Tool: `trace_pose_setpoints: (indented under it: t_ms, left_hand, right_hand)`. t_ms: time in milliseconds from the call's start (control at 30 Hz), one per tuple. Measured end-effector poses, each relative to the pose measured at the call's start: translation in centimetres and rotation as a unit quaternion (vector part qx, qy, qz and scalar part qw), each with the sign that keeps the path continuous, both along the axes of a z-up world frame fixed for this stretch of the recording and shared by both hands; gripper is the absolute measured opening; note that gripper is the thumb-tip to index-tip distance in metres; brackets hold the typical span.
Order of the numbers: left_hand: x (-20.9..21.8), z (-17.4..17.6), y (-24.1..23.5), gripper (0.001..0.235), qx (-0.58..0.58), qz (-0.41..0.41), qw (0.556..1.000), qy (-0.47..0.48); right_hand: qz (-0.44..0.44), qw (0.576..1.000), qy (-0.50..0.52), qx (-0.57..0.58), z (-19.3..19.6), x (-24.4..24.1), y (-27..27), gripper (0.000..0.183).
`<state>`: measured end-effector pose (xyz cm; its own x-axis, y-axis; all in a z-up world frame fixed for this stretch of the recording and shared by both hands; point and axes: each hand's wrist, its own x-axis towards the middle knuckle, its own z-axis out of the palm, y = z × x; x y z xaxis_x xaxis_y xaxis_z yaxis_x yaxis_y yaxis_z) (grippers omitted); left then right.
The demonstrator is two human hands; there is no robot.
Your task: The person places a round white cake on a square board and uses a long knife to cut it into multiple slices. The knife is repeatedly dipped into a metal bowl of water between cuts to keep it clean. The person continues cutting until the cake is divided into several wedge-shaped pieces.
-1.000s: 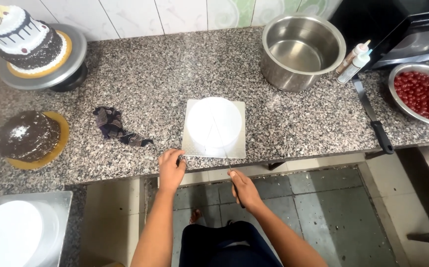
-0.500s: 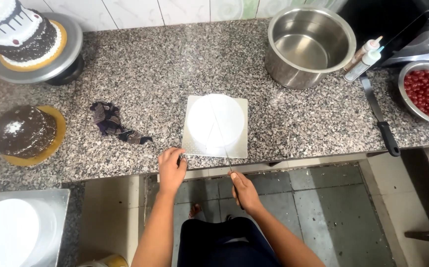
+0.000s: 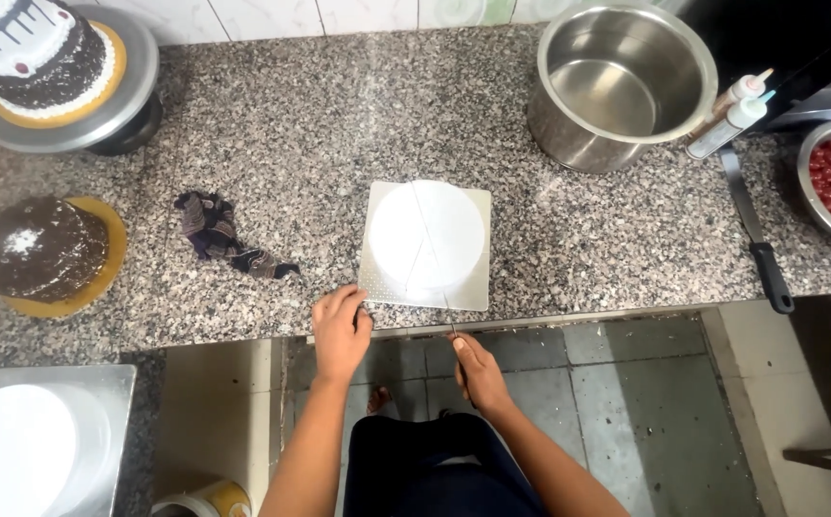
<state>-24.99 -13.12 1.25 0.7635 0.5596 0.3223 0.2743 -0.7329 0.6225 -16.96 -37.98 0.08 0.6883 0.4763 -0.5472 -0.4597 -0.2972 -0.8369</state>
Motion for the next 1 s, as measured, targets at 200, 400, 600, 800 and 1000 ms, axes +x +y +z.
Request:
trace_pose_setpoints:
  t_ms: [200,400,600,800,1000]
  left_hand:
    - [0.0,-0.3,0.0,0.031,0.007,0.004,1.0,0.006]
    - [-0.1,-0.3,0.1,0.031,0.01,-0.004,1.0,-0.001]
    - [0.0,0.0,0.1,0.031,0.008,-0.007,1.0,0.012]
    - [-0.2,1.5,1.1,0.031,-0.049,-0.037,0.998,0.024]
    - [0.0,2.6,7.2,0.026,-0.202,-0.06,0.977,0.023]
  right_hand:
    - [0.006,0.999,-0.016,-0.047,2.0,1.1,1.6,0.049]
    - [-0.003,1.0,-0.015,-0.018,0.7,0.9,1.3,0.048]
    - [-0.023,0.999,-0.033,0.003,-0.9,-1.6,-1.1,0.048]
    - [0.006,0.999,-0.031,-0.02,-1.0,-6.5,-6.6,0.045]
    - [0.016,0.994,-0.037,-0.105,-3.5,-12.6,-14.9,0.045]
